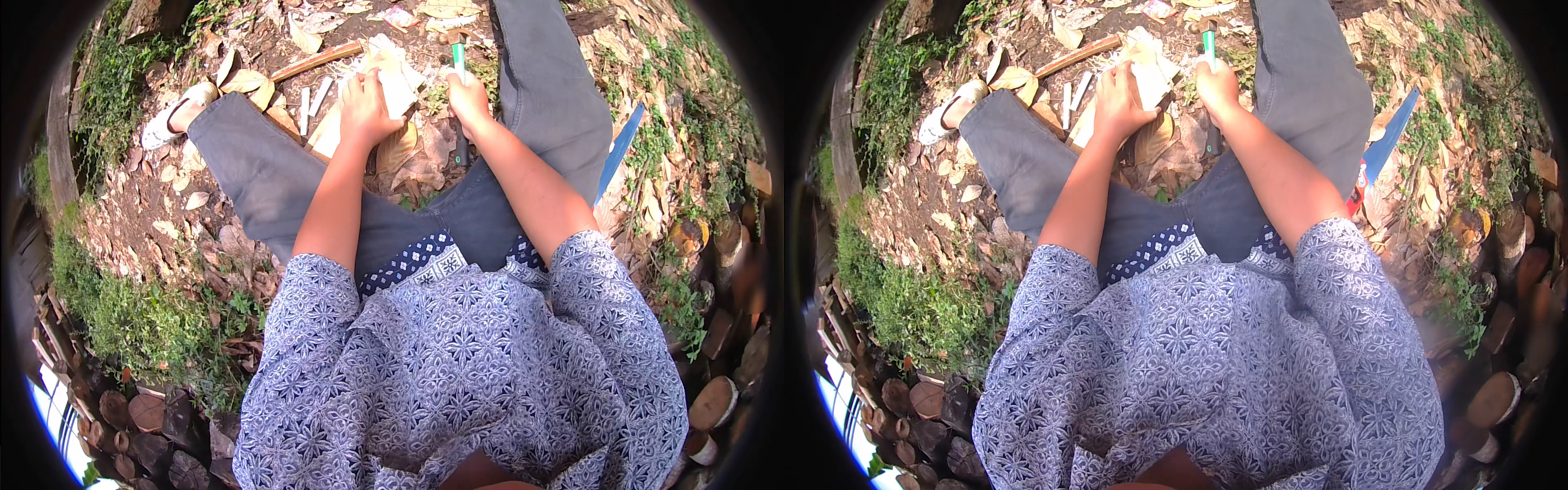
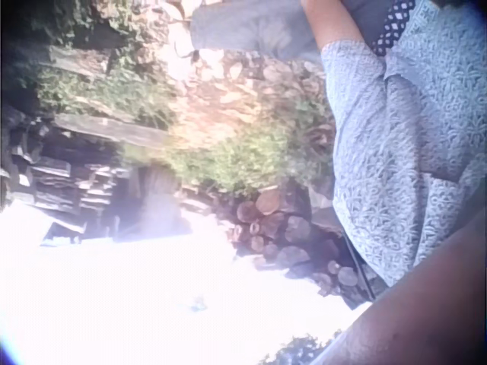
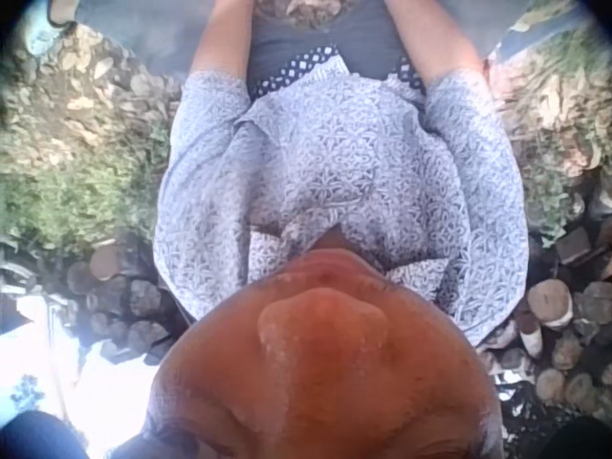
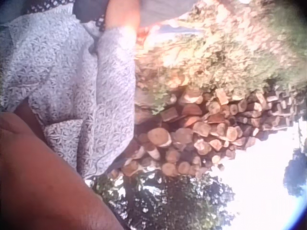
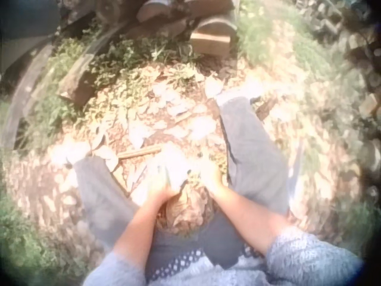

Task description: The person uses a red knife to split a piece of wood, then sits on the ground to further process the wood. They use a green knife to shave and shape the wood, followed by a blue tool to refine the edges. The person handles multiple wood pieces and tools throughout the task.

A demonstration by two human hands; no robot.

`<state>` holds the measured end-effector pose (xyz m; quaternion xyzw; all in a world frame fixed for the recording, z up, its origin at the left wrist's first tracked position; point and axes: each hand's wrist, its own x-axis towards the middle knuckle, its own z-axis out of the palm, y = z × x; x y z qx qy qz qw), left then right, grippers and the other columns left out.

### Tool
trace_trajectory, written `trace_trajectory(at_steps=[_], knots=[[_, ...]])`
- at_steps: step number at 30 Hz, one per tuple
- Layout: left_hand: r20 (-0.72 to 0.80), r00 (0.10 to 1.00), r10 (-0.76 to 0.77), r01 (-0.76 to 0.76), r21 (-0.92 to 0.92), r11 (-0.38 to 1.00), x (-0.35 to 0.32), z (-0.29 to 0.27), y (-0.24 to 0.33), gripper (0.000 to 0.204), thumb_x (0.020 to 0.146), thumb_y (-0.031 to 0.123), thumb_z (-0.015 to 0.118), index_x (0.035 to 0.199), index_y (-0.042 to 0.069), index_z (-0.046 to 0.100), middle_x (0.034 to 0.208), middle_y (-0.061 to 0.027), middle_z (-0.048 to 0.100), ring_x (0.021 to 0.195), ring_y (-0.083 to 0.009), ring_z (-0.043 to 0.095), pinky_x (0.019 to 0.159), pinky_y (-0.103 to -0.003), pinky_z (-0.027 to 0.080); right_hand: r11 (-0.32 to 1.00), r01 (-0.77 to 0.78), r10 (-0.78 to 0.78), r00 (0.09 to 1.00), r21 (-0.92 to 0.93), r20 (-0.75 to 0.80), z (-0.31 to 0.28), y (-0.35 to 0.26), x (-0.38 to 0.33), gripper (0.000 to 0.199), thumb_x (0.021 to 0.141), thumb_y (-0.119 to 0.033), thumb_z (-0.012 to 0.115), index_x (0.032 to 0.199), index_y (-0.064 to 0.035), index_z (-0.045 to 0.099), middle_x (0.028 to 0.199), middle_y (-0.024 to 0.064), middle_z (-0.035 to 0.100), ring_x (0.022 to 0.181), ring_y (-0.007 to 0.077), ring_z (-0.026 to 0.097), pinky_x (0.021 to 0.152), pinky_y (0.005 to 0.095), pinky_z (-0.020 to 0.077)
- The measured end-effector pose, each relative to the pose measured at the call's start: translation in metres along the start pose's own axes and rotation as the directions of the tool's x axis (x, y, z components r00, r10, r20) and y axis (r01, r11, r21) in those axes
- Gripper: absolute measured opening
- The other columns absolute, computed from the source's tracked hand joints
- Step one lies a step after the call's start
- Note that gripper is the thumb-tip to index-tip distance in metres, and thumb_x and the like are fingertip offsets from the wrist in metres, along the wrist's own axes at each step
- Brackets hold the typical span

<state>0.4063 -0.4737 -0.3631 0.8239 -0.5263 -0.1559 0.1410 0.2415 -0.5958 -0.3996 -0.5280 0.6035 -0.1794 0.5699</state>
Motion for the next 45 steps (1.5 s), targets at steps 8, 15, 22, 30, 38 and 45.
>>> trace_trajectory(at_steps=[8, 15, 22, 30, 38, 45], knots=[[-0.051, 0.999, -0.006, -0.003, -0.164, 0.987, 0.002, -0.02, -0.005, 0.101, 0.062, 0.025, 0.089, 0.145, 0.006, 0.036, 0.13, -0.0201, 0.046, 0.124, -0.0379, 0.048, 0.107, -0.044, 0.043, 0.993, -0.054, 0.045, 0.995, 0.107, 0.085, 0.006, -0.014, -0.01, 0.026, 0.095, -0.029, 0.059, 0.094, -0.0038, 0.064, 0.069, 0.0015, 0.057, 0.056, 0.0116, 0.052, 0.052, 0.0314, 0.0432], [0.089, 0.993, 0.074, -0.008, -0.583, 0.812, 0.022, -0.026, -0.051, 0.101, 0.066, 0.022, 0.081, 0.152, 0.008, 0.031, 0.14, -0.019, 0.045, 0.134, -0.0327, 0.044, 0.113, -0.041, 0.038, 0.964, -0.053, -0.025, 0.958, 0.26, 0.287, 0.007, -0.028, -0.026, 0.024, 0.096, -0.029, 0.061, 0.095, -0.0047, 0.06, 0.066, -0.003, 0.047, 0.051, 0.007, 0.045, 0.042, 0.0256, 0.0402], [-0.059, 0.995, -0.081, 0.075, -0.096, 0.993, 0.029, -0.019, -0.021, 0.115, 0.057, 0.037, 0.093, 0.149, 0.007, 0.031, 0.136, -0.0187, 0.043, 0.126, -0.0351, 0.048, 0.105, -0.044, 0.045, 0.986, -0.114, 0.077, 0.96, 0.125, 0.271, 0.006, -0.018, -0.021, 0.03, 0.095, -0.032, 0.062, 0.103, -0.0024, 0.062, 0.069, -0.0013, 0.051, 0.054, 0.0084, 0.048, 0.045, 0.0264, 0.0445], [-0.026, 0.999, -0.026, 0.026, -0.014, 1.0, 0.018, 0.009, -0.008, 0.11, 0.057, 0.034, 0.094, 0.146, 0.008, 0.035, 0.138, -0.0149, 0.045, 0.125, -0.0341, 0.049, 0.102, -0.042, 0.046, 0.982, -0.157, 0.133, 0.968, 0.1, 0.214, 0.002, -0.02, -0.02, 0.024, 0.098, -0.03, 0.059, 0.086, -0.0095, 0.055, 0.067, -0.0035, 0.05, 0.051, 0.0071, 0.044, 0.048, 0.025, 0.0396], [-0.228, 0.969, -0.095, 0.101, 0.014, 0.995, -0.01, 0.02, -0.02, 0.103, 0.065, 0.048, 0.086, 0.142, 0.0, 0.038, 0.144, -0.0174, 0.04, 0.134, -0.0333, 0.038, 0.109, -0.058, 0.029, 0.987, -0.158, 0.142, 0.955, 0.042, 0.26, 0.006, -0.015, -0.02, 0.025, 0.1, -0.032, 0.057, 0.098, -0.008, 0.061, 0.069, -0.0044, 0.049, 0.052, 0.0059, 0.043, 0.048, 0.0243, 0.0387], [-0.244, 0.824, -0.512, 0.433, -0.313, 0.845, -0.005, 0.02, -0.088, 0.04, 0.085, 0.027, 0.067, 0.118, 0.004, 0.064, 0.115, -0.0159, 0.063, 0.115, -0.0333, 0.055, 0.101, -0.044, 0.043, 0.982, -0.178, 0.154, 0.953, 0.071, 0.261, 0.009, -0.019, -0.024, 0.023, 0.101, -0.031, 0.055, 0.101, -0.0083, 0.061, 0.072, -0.0042, 0.049, 0.054, 0.0065, 0.043, 0.05, 0.0245, 0.0387]])
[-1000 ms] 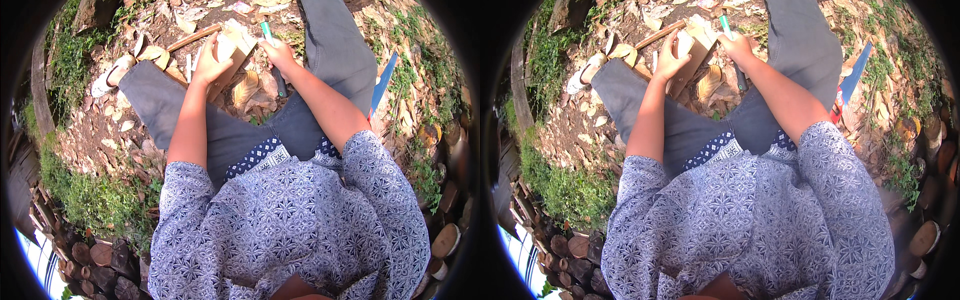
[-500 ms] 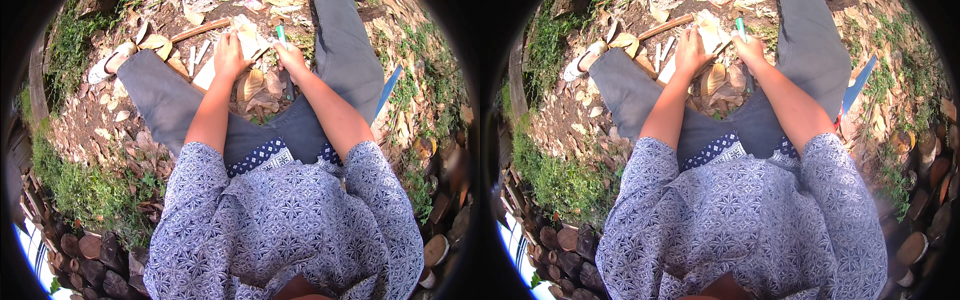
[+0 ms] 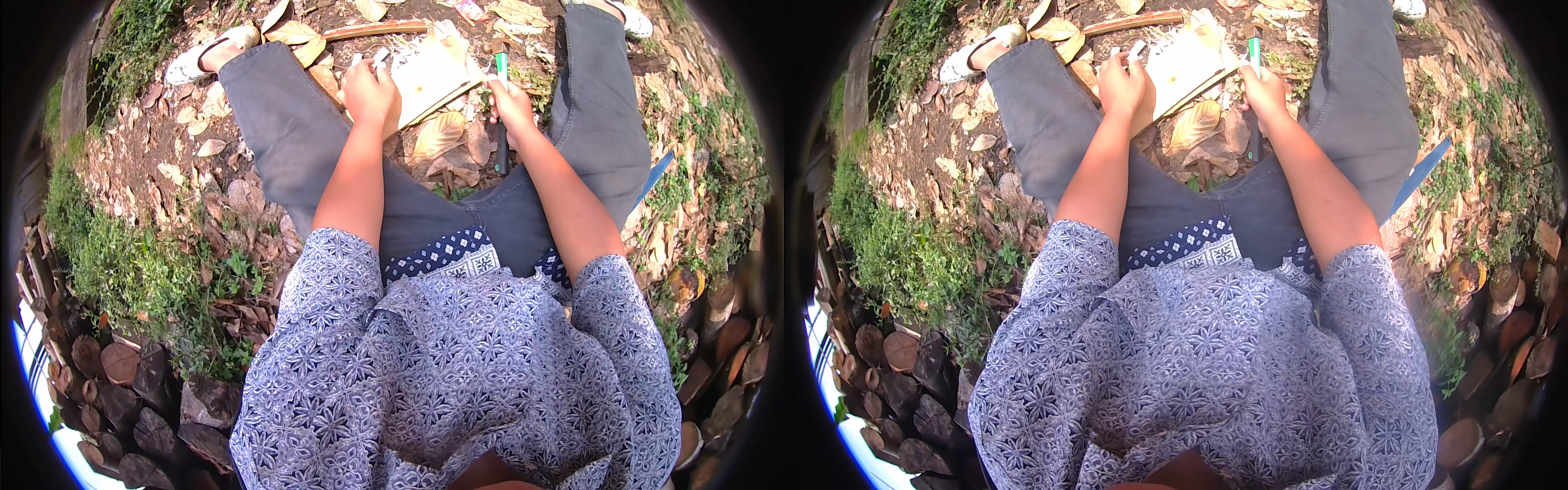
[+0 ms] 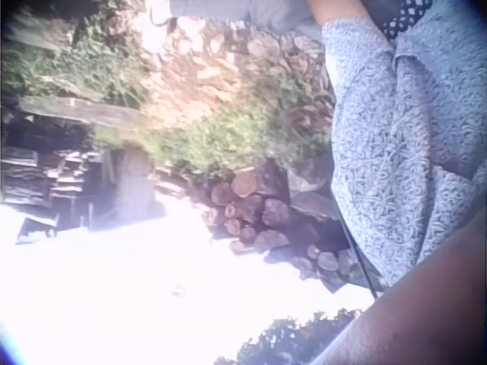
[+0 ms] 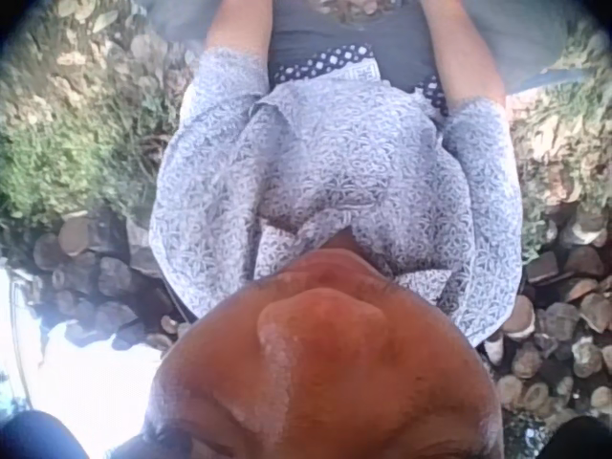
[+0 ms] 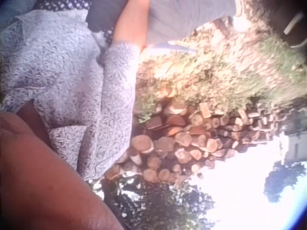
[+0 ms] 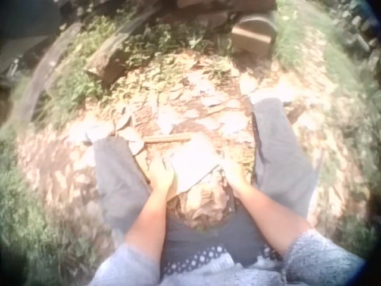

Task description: The person uses a red knife to split a piece of wood, then sits on the ground to further process the wood. They use a green knife to shave and shape the wood, followed by a blue tool to refine the edges. The person handles multiple wood pieces and tools throughout the task.

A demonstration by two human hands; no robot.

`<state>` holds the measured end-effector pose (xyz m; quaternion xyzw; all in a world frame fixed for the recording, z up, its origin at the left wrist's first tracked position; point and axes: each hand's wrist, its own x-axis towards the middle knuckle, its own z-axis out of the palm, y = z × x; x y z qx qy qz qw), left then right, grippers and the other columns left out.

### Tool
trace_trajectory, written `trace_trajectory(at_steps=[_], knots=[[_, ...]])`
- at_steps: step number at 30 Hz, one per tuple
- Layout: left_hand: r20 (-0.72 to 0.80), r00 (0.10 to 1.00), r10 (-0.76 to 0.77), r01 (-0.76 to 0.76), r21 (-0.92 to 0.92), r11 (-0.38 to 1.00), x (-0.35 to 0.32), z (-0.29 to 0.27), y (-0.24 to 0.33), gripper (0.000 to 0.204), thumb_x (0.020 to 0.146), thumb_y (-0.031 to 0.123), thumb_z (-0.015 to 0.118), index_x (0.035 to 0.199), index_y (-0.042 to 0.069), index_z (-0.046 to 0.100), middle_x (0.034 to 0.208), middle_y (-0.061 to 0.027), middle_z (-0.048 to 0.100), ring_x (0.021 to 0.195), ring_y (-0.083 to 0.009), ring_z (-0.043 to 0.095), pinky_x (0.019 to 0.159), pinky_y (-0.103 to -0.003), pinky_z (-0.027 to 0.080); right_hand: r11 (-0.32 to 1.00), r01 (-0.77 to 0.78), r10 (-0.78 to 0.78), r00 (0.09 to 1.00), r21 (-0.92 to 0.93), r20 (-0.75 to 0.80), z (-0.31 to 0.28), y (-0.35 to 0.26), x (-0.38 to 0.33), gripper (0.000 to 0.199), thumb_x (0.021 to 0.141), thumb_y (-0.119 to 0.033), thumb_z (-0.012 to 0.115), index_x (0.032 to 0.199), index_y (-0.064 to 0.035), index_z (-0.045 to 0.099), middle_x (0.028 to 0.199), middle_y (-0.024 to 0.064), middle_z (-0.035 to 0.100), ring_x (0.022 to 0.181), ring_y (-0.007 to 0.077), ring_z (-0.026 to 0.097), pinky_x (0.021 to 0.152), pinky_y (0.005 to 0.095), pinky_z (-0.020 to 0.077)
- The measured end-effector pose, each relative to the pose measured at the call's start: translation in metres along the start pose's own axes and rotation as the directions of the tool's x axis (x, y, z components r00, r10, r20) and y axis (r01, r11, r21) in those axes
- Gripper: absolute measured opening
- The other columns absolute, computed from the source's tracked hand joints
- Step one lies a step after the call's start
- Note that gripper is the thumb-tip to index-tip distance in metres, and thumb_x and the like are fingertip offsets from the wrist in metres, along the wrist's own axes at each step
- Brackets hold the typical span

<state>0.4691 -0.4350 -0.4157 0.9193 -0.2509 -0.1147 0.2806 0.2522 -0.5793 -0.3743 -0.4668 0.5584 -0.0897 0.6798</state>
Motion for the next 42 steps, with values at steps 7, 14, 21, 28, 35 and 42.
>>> trace_trajectory(at_steps=[7, 14, 21, 28, 35, 42], knots=[[-0.011, 0.977, -0.211, 0.211, 0.135, 0.968, 0.058, -0.016, -0.076, 0.03, 0.082, 0.007, 0.059, 0.11, 0.008, 0.071, 0.105, -0.0122, 0.072, 0.1, -0.0252, 0.069, 0.091, -0.036, 0.052, 0.994, -0.026, 0.022, 0.999, 0.106, 0.041, 0.005, -0.008, -0.01, 0.021, 0.097, -0.027, 0.06, 0.095, -0.0061, 0.058, 0.07, -0.0014, 0.05, 0.05, 0.0082, 0.044, 0.047, 0.0255, 0.0402], [-0.014, 0.947, -0.322, 0.32, 0.137, 0.937, 0.069, -0.068, -0.115, 0.026, 0.085, 0.013, 0.064, 0.11, 0.009, 0.072, 0.1, -0.0074, 0.074, 0.094, -0.0203, 0.07, 0.087, -0.032, 0.052, 0.999, -0.031, 0.032, 0.998, 0.01, -0.056, 0.018, -0.004, 0.006, 0.02, 0.094, -0.024, 0.066, 0.097, -0.0062, 0.058, 0.081, -0.0001, 0.056, 0.059, 0.0078, 0.05, 0.049, 0.0241, 0.0414], [0.063, 0.998, -0.002, -0.002, 0.059, 0.998, 0.032, -0.056, -0.081, 0.037, 0.091, 0.035, 0.063, 0.112, 0.005, 0.066, 0.106, -0.0137, 0.066, 0.103, -0.0304, 0.063, 0.091, -0.042, 0.05, 0.998, 0.057, -0.056, 0.997, 0.028, -0.046, 0.022, -0.006, 0.004, 0.017, 0.09, -0.015, 0.067, 0.093, -0.0047, 0.055, 0.075, 0.0022, 0.059, 0.059, 0.01, 0.058, 0.045, 0.0241, 0.0419], [0.16, 0.953, 0.259, -0.298, 0.322, 0.899, -0.02, -0.032, -0.024, 0.068, 0.082, 0.05, 0.069, 0.129, 0.003, 0.054, 0.122, -0.0138, 0.055, 0.118, -0.0337, 0.051, 0.097, -0.047, 0.046, 0.999, -0.009, 0.005, 0.994, -0.044, -0.106, 0.017, -0.006, -0.005, 0.023, 0.092, -0.024, 0.068, 0.101, -0.0042, 0.06, 0.087, 0.002, 0.061, 0.069, 0.0107, 0.06, 0.05, 0.0247, 0.0428], [0.155, 0.976, -0.152, 0.111, 0.247, 0.963, 0.012, -0.02, -0.082, 0.037, 0.085, 0.032, 0.072, 0.115, 0.011, 0.069, 0.116, -0.0138, 0.063, 0.109, -0.0319, 0.062, 0.094, -0.044, 0.051, 0.998, 0.016, -0.019, 0.998, -0.056, -0.058, 0.014, 0.0, -0.005, 0.023, 0.094, -0.024, 0.066, 0.102, -0.0044, 0.058, 0.088, 0.0021, 0.059, 0.07, 0.0108, 0.059, 0.052, 0.0247, 0.0434], [0.188, 0.956, -0.227, 0.189, 0.2, 0.961, 0.027, -0.016, -0.077, 0.039, 0.083, 0.027, 0.073, 0.119, 0.011, 0.069, 0.102, -0.0078, 0.074, 0.095, -0.0246, 0.07, 0.088, -0.038, 0.054, 0.995, -0.014, 0.007, 0.997, -0.096, -0.079, 0.013, -0.002, -0.01, 0.02, 0.093, -0.022, 0.067, 0.098, -0.0041, 0.059, 0.079, 0.0011, 0.059, 0.064, 0.0098, 0.059, 0.047, 0.0245, 0.0432]])
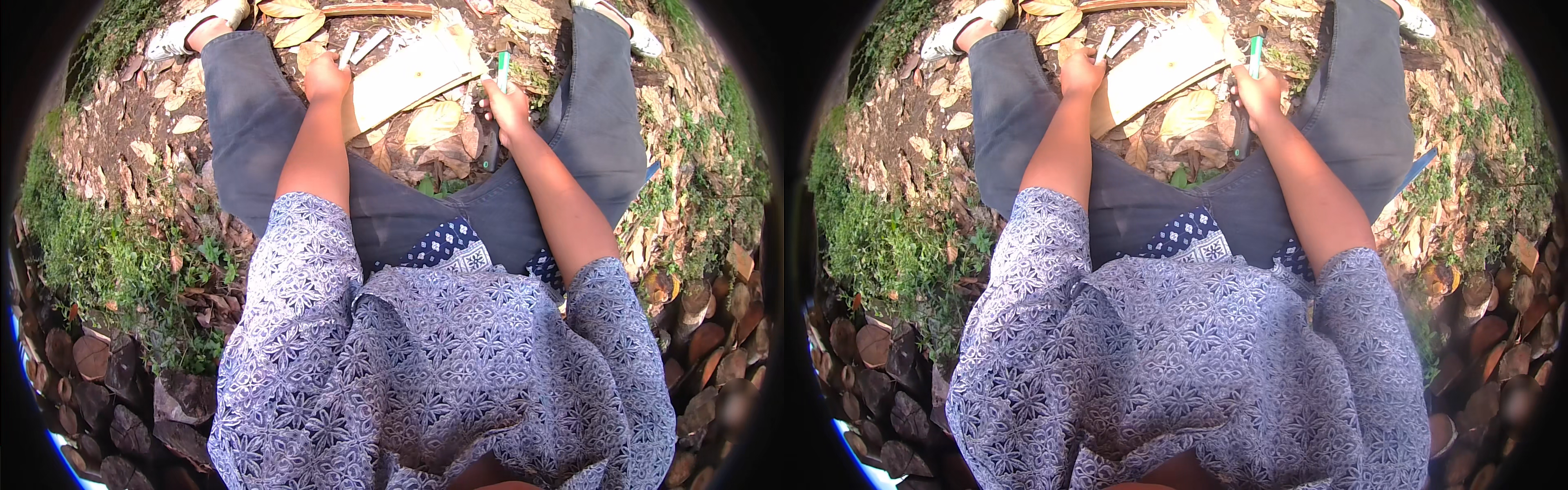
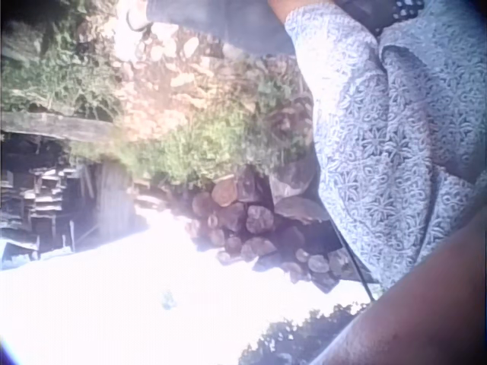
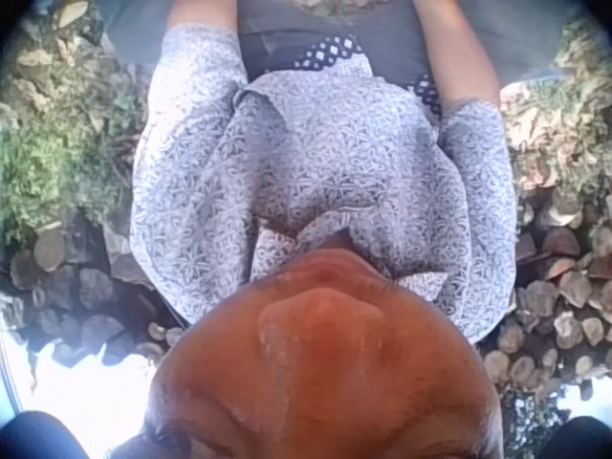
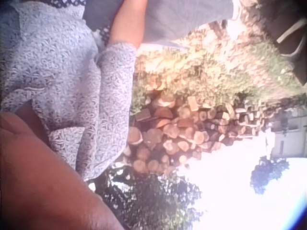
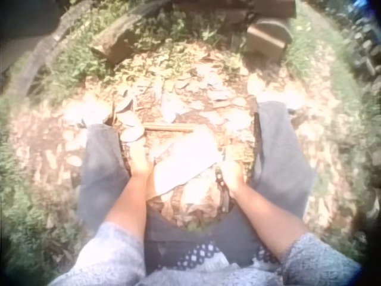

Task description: The person uses a red knife to split a piece of wood, then sits on the ground to further process the wood. They use a green knife to shave and shape the wood, followed by a blue tool to refine the edges. The person handles multiple wood pieces and tools throughout the task.

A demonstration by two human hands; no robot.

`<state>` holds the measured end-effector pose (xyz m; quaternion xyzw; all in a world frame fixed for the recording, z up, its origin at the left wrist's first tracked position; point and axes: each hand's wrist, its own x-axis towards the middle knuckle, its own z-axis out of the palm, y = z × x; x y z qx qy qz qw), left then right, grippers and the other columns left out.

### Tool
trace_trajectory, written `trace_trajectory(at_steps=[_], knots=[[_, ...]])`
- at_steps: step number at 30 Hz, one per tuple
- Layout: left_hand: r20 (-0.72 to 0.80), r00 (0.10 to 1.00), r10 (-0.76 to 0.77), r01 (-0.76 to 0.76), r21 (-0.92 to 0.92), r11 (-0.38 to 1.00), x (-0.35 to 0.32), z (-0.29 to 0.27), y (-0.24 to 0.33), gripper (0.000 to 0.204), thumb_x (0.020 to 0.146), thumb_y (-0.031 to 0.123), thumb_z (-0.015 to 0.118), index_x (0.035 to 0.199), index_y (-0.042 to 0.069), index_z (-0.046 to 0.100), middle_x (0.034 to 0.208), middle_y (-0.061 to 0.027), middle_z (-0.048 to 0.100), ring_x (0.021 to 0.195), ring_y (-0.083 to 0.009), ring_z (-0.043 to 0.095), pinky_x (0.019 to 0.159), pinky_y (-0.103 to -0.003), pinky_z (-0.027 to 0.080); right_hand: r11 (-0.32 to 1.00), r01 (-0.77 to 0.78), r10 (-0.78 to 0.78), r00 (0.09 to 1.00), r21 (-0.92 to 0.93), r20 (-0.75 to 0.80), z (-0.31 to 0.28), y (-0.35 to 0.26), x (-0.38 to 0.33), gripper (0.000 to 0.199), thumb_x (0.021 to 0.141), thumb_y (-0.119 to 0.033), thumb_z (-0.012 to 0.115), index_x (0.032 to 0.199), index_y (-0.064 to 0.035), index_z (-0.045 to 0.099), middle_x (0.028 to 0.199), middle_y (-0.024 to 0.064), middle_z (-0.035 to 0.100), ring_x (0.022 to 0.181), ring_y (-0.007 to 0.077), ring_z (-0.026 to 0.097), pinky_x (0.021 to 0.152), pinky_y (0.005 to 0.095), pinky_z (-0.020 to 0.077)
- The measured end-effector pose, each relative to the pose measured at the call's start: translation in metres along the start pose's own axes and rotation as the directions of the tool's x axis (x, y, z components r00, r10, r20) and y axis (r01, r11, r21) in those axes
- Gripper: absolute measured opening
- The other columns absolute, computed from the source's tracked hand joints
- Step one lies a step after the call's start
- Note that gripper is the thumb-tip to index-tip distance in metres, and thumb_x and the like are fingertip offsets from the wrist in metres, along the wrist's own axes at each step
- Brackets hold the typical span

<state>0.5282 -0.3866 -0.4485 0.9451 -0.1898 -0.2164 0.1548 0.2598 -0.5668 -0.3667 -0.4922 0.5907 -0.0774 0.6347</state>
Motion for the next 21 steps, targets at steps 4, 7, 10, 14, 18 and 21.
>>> trace_trajectory(at_steps=[4, 7, 10, 14, 18, 21], knots=[[0.009, 0.998, -0.059, 0.06, -0.029, 0.998, -0.008, -0.009, 0.012, 0.036, 0.081, 0.024, 0.069, 0.115, 0.012, 0.07, 0.098, -0.0075, 0.075, 0.093, -0.0247, 0.071, 0.087, -0.037, 0.054, 0.999, 0.005, -0.005, 1.0, 0.034, -0.001, 0.001, -0.001, 0.002, 0.019, 0.093, -0.02, 0.066, 0.098, -0.0043, 0.058, 0.077, 0.0009, 0.058, 0.062, 0.0095, 0.058, 0.046, 0.0239, 0.0429], [-0.014, 0.999, -0.047, 0.046, -0.068, 0.997, -0.008, -0.01, 0.01, 0.034, 0.08, 0.023, 0.069, 0.113, 0.013, 0.071, 0.097, -0.0076, 0.075, 0.092, -0.0247, 0.071, 0.086, -0.037, 0.054, 0.999, 0.008, -0.008, 1.0, 0.031, -0.011, 0.002, -0.001, -0.001, 0.019, 0.093, -0.021, 0.066, 0.098, -0.0045, 0.058, 0.076, 0.0008, 0.058, 0.061, 0.0095, 0.058, 0.046, 0.0242, 0.0431], [-0.08, 0.992, 0.097, -0.106, -0.129, 0.986, -0.012, -0.011, 0.025, 0.032, 0.08, 0.023, 0.07, 0.111, 0.015, 0.071, 0.098, -0.0076, 0.072, 0.094, -0.0252, 0.069, 0.085, -0.038, 0.054, 1.0, 0.008, -0.008, 1.0, 0.009, 0.0, 0.0, -0.001, -0.003, 0.019, 0.093, -0.022, 0.066, 0.097, -0.0049, 0.058, 0.076, 0.0007, 0.058, 0.061, 0.0094, 0.058, 0.046, 0.0246, 0.0435], [-0.101, 0.876, 0.472, -0.481, -0.124, 0.868, -0.02, -0.006, 0.072, 0.032, 0.081, 0.026, 0.073, 0.112, 0.018, 0.071, 0.103, -0.0065, 0.067, 0.1, -0.0257, 0.066, 0.086, -0.039, 0.054, 0.999, 0.016, -0.016, 1.0, 0.046, 0.009, -0.007, 0.004, 0.001, 0.019, 0.094, -0.025, 0.065, 0.092, -0.007, 0.058, 0.078, -0.0002, 0.058, 0.064, 0.0092, 0.058, 0.049, 0.0249, 0.0438], [-0.016, 0.872, 0.489, -0.489, 0.014, 0.872, -0.042, 0.005, 0.103, 0.029, 0.081, 0.029, 0.073, 0.108, 0.02, 0.072, 0.104, -0.0057, 0.067, 0.099, -0.0264, 0.066, 0.085, -0.04, 0.055, 0.997, 0.059, -0.059, 0.998, 0.055, 0.002, -0.019, 0.007, 0.006, 0.023, 0.093, -0.027, 0.067, 0.093, -0.0051, 0.058, 0.076, 0.0011, 0.059, 0.063, 0.0091, 0.06, 0.05, 0.0245, 0.0463], [-0.056, 0.891, 0.45, -0.447, 0.059, 0.893, -0.051, 0.003, 0.104, 0.026, 0.079, 0.026, 0.072, 0.103, 0.019, 0.073, 0.104, -0.0059, 0.068, 0.1, -0.0269, 0.066, 0.084, -0.041, 0.055, 0.999, 0.035, -0.035, 0.999, 0.032, -0.023, -0.022, -0.001, 0.0, 0.026, 0.092, -0.029, 0.067, 0.095, -0.0045, 0.059, 0.076, 0.001, 0.06, 0.064, 0.0092, 0.061, 0.05, 0.0243, 0.0466]])
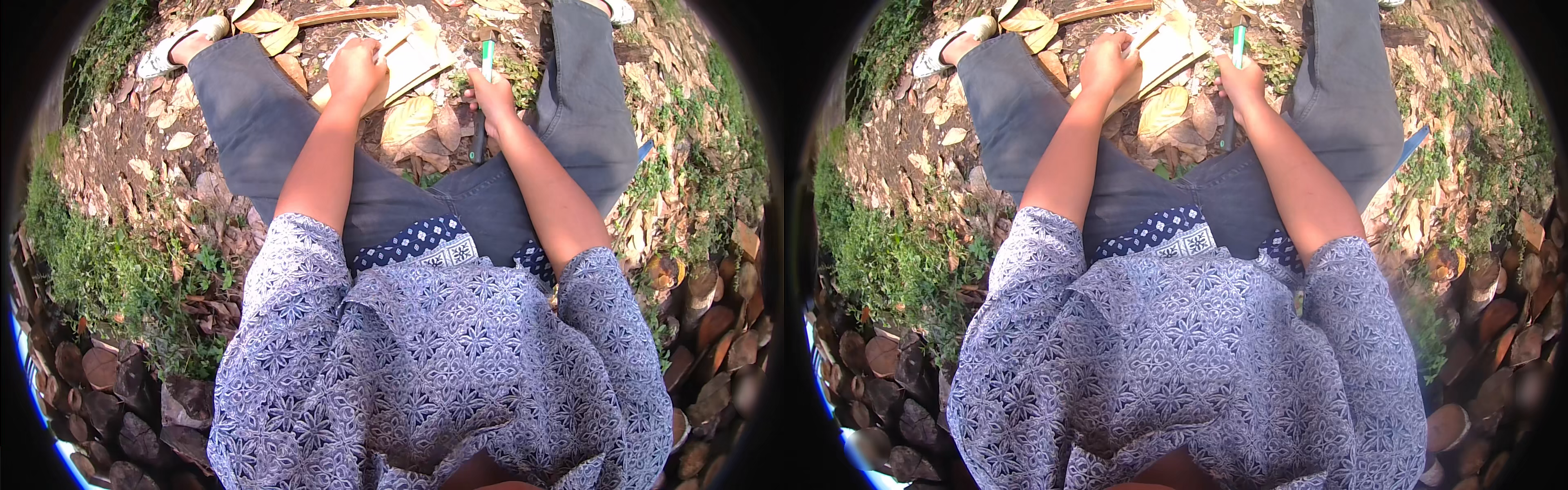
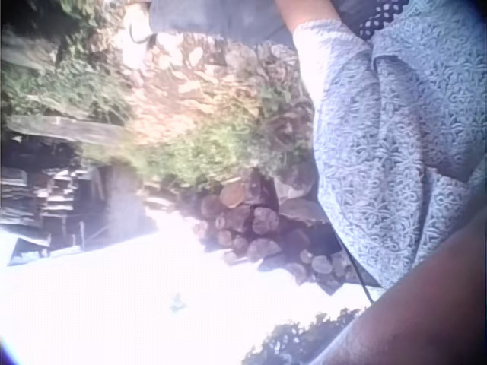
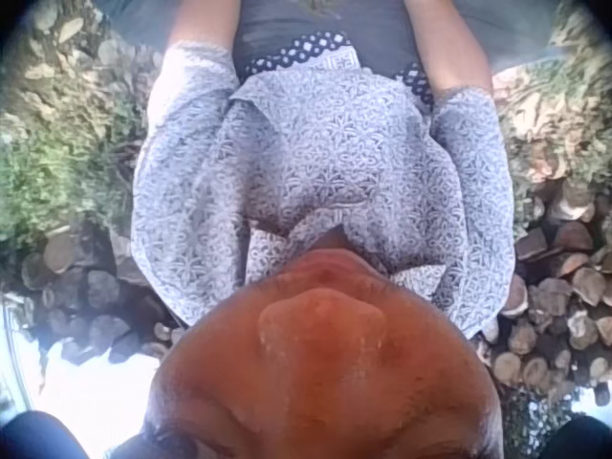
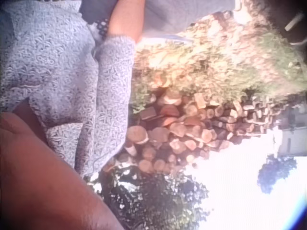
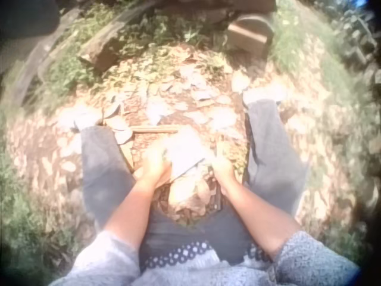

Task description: The person uses a red knife to split a piece of wood, then sits on the ground to further process the wood. They use a green knife to shave and shape the wood, followed by a blue tool to refine the edges. The person handles multiple wood pieces and tools throughout the task.

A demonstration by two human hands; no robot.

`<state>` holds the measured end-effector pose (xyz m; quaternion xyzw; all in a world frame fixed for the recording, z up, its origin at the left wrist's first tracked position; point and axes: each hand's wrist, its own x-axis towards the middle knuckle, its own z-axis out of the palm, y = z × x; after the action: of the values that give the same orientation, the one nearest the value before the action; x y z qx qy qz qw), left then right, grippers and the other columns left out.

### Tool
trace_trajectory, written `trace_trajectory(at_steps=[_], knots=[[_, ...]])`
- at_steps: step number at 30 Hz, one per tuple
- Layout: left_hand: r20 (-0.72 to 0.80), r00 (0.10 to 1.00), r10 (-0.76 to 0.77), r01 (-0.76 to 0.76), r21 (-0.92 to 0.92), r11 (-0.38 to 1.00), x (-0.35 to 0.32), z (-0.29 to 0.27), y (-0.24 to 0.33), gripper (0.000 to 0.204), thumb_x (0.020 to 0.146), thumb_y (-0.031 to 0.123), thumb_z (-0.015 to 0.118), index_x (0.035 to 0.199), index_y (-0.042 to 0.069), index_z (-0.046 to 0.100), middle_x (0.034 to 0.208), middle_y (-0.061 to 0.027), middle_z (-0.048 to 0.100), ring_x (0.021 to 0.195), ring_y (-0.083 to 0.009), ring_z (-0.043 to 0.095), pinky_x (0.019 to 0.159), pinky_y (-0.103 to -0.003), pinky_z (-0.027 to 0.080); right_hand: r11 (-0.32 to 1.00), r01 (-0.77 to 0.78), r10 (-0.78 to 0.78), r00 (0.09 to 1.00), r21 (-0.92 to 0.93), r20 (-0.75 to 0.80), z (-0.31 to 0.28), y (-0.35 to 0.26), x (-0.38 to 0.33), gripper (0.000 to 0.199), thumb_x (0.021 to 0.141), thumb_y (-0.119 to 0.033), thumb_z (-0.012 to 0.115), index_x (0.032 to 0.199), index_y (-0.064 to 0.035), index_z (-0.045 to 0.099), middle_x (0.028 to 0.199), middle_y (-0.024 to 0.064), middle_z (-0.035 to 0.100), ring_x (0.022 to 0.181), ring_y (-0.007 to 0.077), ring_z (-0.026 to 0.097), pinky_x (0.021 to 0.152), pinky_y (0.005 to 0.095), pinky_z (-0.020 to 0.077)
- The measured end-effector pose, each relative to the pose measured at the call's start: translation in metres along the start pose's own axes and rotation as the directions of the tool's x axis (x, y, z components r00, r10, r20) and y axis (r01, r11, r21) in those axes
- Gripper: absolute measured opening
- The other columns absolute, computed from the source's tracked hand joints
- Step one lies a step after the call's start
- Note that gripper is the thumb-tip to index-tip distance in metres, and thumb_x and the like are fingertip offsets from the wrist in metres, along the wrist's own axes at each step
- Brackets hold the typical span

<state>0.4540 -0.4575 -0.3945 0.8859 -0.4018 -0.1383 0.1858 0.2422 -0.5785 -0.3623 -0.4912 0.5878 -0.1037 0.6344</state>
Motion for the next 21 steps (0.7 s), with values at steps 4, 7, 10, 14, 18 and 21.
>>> trace_trajectory(at_steps=[4, 7, 10, 14, 18, 21], knots=[[-0.011, 1.0, -0.006, 0.007, 0.085, 0.996, -0.003, -0.007, -0.006, 0.026, 0.077, 0.025, 0.07, 0.102, 0.018, 0.073, 0.105, -0.0056, 0.068, 0.1, -0.0287, 0.066, 0.084, -0.042, 0.055, 0.996, -0.016, 0.017, 1.0, 0.086, -0.004, 0.004, 0.001, 0.006, 0.022, 0.094, -0.028, 0.066, 0.096, -0.007, 0.059, 0.081, -0.0007, 0.057, 0.068, 0.0093, 0.059, 0.052, 0.0246, 0.0431], [0.007, 0.999, -0.033, 0.033, 0.076, 0.997, -0.002, -0.007, -0.008, 0.027, 0.077, 0.026, 0.07, 0.103, 0.018, 0.073, 0.106, -0.0061, 0.067, 0.103, -0.0293, 0.065, 0.086, -0.042, 0.054, 0.997, 0.0, 0.0, 1.0, 0.078, 0.006, 0.006, 0.004, 0.011, 0.022, 0.094, -0.028, 0.066, 0.095, -0.0078, 0.058, 0.08, -0.0014, 0.056, 0.067, 0.0083, 0.058, 0.052, 0.024, 0.0426], [0.03, 0.997, -0.072, 0.07, 0.083, 0.994, -0.003, -0.008, -0.007, 0.028, 0.078, 0.026, 0.07, 0.105, 0.018, 0.073, 0.108, -0.0068, 0.067, 0.105, -0.0289, 0.064, 0.088, -0.042, 0.053, 0.996, 0.014, -0.018, 0.999, 0.087, 0.041, 0.004, 0.008, 0.009, 0.022, 0.094, -0.029, 0.066, 0.091, -0.0098, 0.057, 0.079, -0.0024, 0.055, 0.066, 0.0074, 0.056, 0.051, 0.023, 0.0416], [0.021, 0.996, -0.084, 0.083, 0.053, 0.995, -0.004, -0.008, -0.008, 0.028, 0.079, 0.026, 0.071, 0.106, 0.018, 0.072, 0.107, -0.0069, 0.066, 0.106, -0.0277, 0.063, 0.09, -0.041, 0.052, 0.996, -0.009, 0.006, 0.999, 0.084, 0.043, 0.004, 0.008, 0.01, 0.023, 0.094, -0.03, 0.067, 0.089, -0.01, 0.056, 0.076, -0.0024, 0.054, 0.063, 0.0071, 0.055, 0.048, 0.0226, 0.0403], [-0.013, 1.0, -0.024, 0.024, -0.006, 1.0, -0.007, -0.002, -0.027, 0.028, 0.079, 0.025, 0.072, 0.106, 0.018, 0.073, 0.105, -0.0066, 0.066, 0.105, -0.0266, 0.062, 0.091, -0.04, 0.052, 0.998, 0.024, -0.025, 0.999, 0.062, 0.028, 0.007, 0.007, 0.01, 0.023, 0.093, -0.026, 0.065, 0.088, -0.0046, 0.059, 0.069, 0.0015, 0.056, 0.055, 0.0095, 0.054, 0.048, 0.0261, 0.0433], [-0.016, 0.999, -0.028, 0.026, -0.104, 0.994, -0.005, 0.004, -0.042, 0.027, 0.078, 0.024, 0.074, 0.104, 0.015, 0.073, 0.106, -0.0076, 0.067, 0.105, -0.0263, 0.063, 0.091, -0.039, 0.052, 0.976, 0.176, -0.166, 0.982, -0.129, 0.085, 0.005, 0.013, 0.027, 0.026, 0.093, -0.028, 0.062, 0.089, -0.0026, 0.062, 0.067, 0.0048, 0.059, 0.052, 0.0117, 0.055, 0.052, 0.0301, 0.0457]])
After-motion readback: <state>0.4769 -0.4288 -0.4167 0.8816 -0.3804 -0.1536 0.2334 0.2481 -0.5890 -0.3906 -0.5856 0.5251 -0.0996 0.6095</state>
